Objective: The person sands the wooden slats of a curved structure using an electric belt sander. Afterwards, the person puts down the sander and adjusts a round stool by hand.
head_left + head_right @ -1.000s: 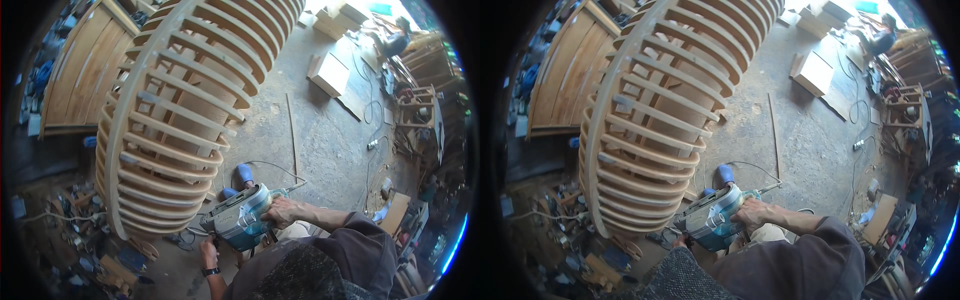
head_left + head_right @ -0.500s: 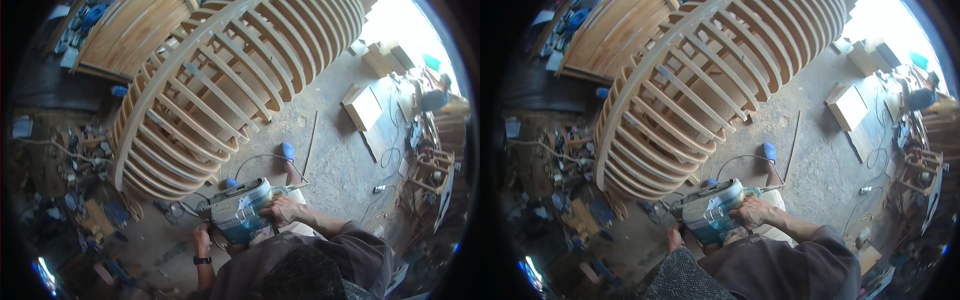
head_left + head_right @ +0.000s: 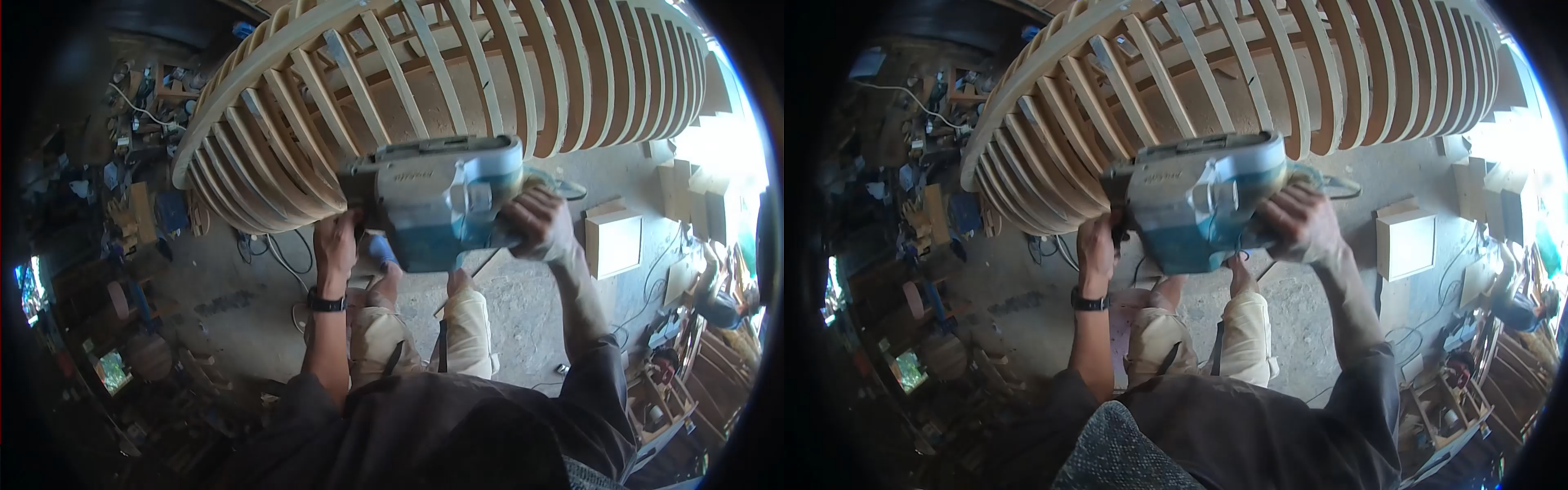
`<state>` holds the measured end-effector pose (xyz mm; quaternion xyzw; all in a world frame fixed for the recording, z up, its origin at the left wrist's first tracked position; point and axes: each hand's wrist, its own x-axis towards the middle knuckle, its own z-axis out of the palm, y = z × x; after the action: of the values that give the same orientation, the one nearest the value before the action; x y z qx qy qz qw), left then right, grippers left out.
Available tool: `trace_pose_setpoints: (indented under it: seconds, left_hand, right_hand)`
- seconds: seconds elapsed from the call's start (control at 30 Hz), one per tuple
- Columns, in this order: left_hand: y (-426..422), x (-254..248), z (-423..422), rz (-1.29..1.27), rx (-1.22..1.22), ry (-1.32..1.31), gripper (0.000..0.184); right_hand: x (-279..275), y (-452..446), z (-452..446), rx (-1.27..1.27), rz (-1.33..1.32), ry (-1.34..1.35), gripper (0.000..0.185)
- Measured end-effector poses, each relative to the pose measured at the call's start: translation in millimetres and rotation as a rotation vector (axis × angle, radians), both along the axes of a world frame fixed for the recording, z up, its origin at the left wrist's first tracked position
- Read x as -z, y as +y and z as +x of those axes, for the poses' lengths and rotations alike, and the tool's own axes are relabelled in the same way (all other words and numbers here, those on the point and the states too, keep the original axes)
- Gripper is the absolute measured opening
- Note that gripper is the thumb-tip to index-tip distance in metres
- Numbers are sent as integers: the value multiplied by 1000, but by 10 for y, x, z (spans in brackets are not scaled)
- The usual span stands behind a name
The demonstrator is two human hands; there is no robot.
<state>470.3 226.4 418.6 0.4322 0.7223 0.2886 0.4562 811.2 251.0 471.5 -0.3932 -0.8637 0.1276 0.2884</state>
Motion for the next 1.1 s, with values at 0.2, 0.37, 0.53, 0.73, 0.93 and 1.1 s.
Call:
trace_pose_setpoints:
  seconds: [0.2, 0.37, 0.53, 0.73, 0.93, 1.1]
  left_hand:
    - [1148, -313, 426, 118, 59, 102, 37]
    - [1589, -269, 610, 223, 28, 300, 45]
    - [1720, -335, 565, 184, -66, 382, 33]
    - [2198, -312, 227, 490, -224, 162, 37]
    - [1884, -237, 288, 485, -88, 275, 35]
    - [1344, -74, 387, 245, -47, 290, 35]
  right_hand:
    - [-125, 1052, 298, 39, 73, 32, 18]
    - [20, 1641, 496, 43, 66, 23, 25]
    - [108, 1957, 422, -69, 68, 98, 26]
    - [17, 2390, 139, -103, 83, 112, 36]
    - [-9, 2371, 292, -185, 138, 31, 38]
    - [78, 2103, 290, -301, 90, 72, 32]
